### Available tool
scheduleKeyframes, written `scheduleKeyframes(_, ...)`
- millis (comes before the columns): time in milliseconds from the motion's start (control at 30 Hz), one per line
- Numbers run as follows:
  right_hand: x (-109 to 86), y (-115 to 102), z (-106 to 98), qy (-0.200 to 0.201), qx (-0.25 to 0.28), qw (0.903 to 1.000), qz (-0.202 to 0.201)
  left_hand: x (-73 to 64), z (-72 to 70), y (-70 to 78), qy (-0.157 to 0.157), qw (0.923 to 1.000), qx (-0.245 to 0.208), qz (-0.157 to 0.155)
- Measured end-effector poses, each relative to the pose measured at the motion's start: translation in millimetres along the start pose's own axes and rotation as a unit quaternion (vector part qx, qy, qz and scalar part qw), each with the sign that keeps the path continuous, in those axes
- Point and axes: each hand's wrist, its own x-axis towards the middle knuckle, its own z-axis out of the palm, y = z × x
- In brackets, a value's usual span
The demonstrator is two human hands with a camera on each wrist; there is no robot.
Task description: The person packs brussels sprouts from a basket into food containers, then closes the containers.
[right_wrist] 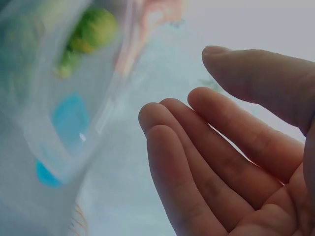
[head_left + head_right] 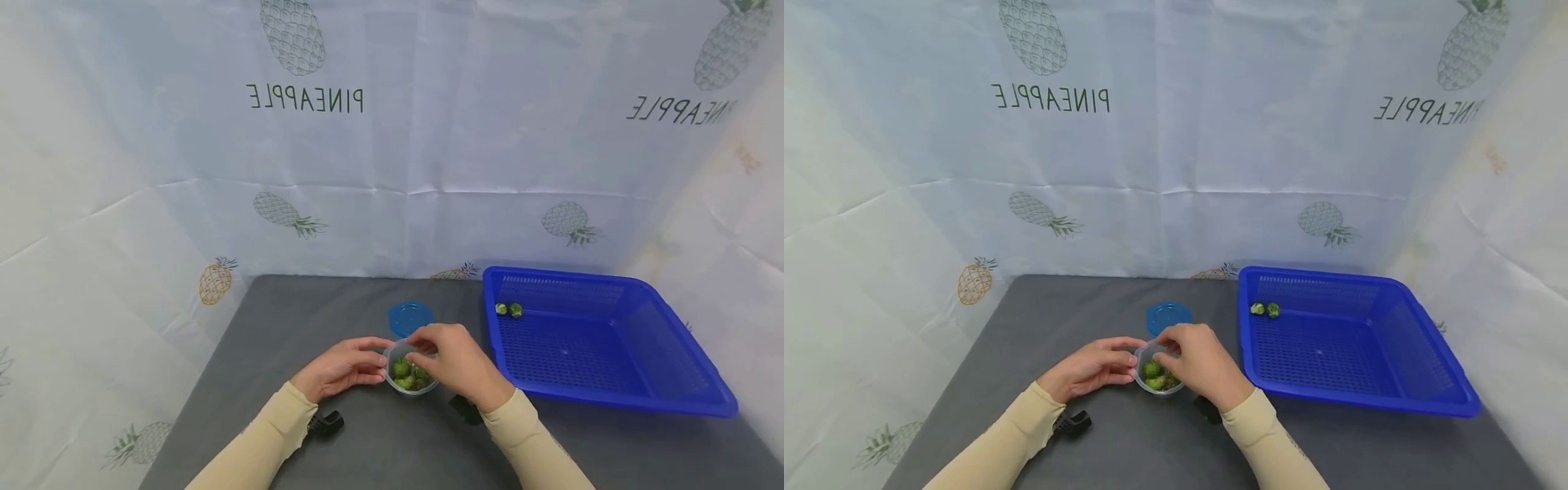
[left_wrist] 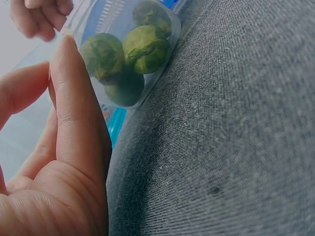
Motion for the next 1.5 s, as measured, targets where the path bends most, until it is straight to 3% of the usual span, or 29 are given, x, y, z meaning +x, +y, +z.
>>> scheduleKeyframes(200, 0.4, 10.8, -42.9, 0.006, -0.028, 0.9992, 0.028, 0.1, -2.2, -2.1, -0.001, 1.0, -0.004, 0.002)
scheduleKeyframes(433, 5.5, 68.0, -101.7, 0.001, -0.052, 0.9945, 0.091, 2.0, -2.4, -1.7, -0.003, 1.0, -0.007, 0.002)
scheduleKeyframes(600, 8.0, 115.1, -126.7, -0.018, -0.045, 0.9893, 0.138, 0.7, -3.3, -1.7, -0.002, 1.0, -0.007, 0.0)
scheduleKeyframes(800, 5.1, 160.3, -134.6, -0.049, -0.01, 0.9816, 0.184, -0.5, -3.2, -2.5, 0.001, 1.0, -0.007, -0.001)
scheduleKeyframes(933, 3.6, 178.5, -135.5, -0.059, 0.0, 0.9765, 0.207, -0.7, -1.8, -2.0, -0.002, 1.0, -0.01, -0.002)
scheduleKeyframes(1300, 9.7, 198.2, -135.1, -0.079, -0.006, 0.9649, 0.251, 0.8, 0.4, -1.7, 0.001, 0.9999, -0.014, 0.003)
scheduleKeyframes(1500, 14.0, 199.1, -130.3, -0.077, -0.004, 0.9639, 0.255, 0.4, -0.5, -1.4, 0.001, 0.9999, -0.015, 0.001)
